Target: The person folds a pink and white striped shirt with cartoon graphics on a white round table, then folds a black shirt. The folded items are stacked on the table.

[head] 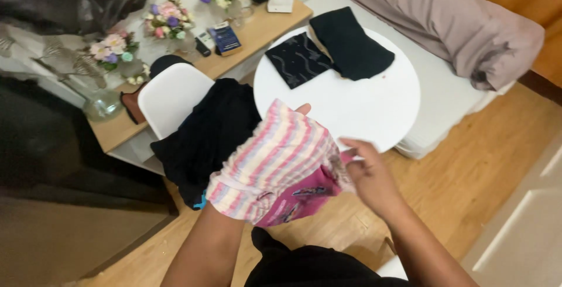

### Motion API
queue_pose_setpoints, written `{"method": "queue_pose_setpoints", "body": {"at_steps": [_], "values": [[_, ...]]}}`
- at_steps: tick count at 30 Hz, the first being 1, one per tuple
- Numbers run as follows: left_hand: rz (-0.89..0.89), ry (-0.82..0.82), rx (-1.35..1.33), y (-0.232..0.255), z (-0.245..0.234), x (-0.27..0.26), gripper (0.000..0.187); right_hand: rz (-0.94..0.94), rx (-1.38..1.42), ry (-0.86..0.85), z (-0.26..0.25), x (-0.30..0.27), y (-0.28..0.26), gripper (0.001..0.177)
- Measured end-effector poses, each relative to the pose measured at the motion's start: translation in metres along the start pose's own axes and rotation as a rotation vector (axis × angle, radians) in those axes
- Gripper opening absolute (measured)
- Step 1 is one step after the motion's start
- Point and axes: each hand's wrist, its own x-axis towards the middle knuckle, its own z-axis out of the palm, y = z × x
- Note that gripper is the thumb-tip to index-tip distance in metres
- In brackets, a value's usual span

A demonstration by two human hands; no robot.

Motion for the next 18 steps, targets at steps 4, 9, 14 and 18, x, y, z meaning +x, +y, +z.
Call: {"method": "queue_pose_setpoints", "body": {"at_steps": [4, 9, 14, 18], "values": [[0.126, 0.186, -0.065, 0.012, -0.072, 0.046, 0.017, 0.151, -0.021, -0.238, 0.000, -0.025, -0.016, 0.060], [0.157, 0.267, -0.263, 0.038, -0.082, 0.053, 0.025, 0.363, -0.146, -0.239, -0.015, -0.048, 0.057, 0.039], [-0.092, 0.300, -0.548, 0.067, -0.003, 0.017, 0.026, 0.483, 0.075, -0.045, -0.036, -0.049, 0.059, 0.030], [-0.362, 0.313, -0.823, 0.100, 0.086, -0.027, 0.027, 0.396, 0.372, 0.201, -0.052, -0.048, 0.058, 0.028]]}}
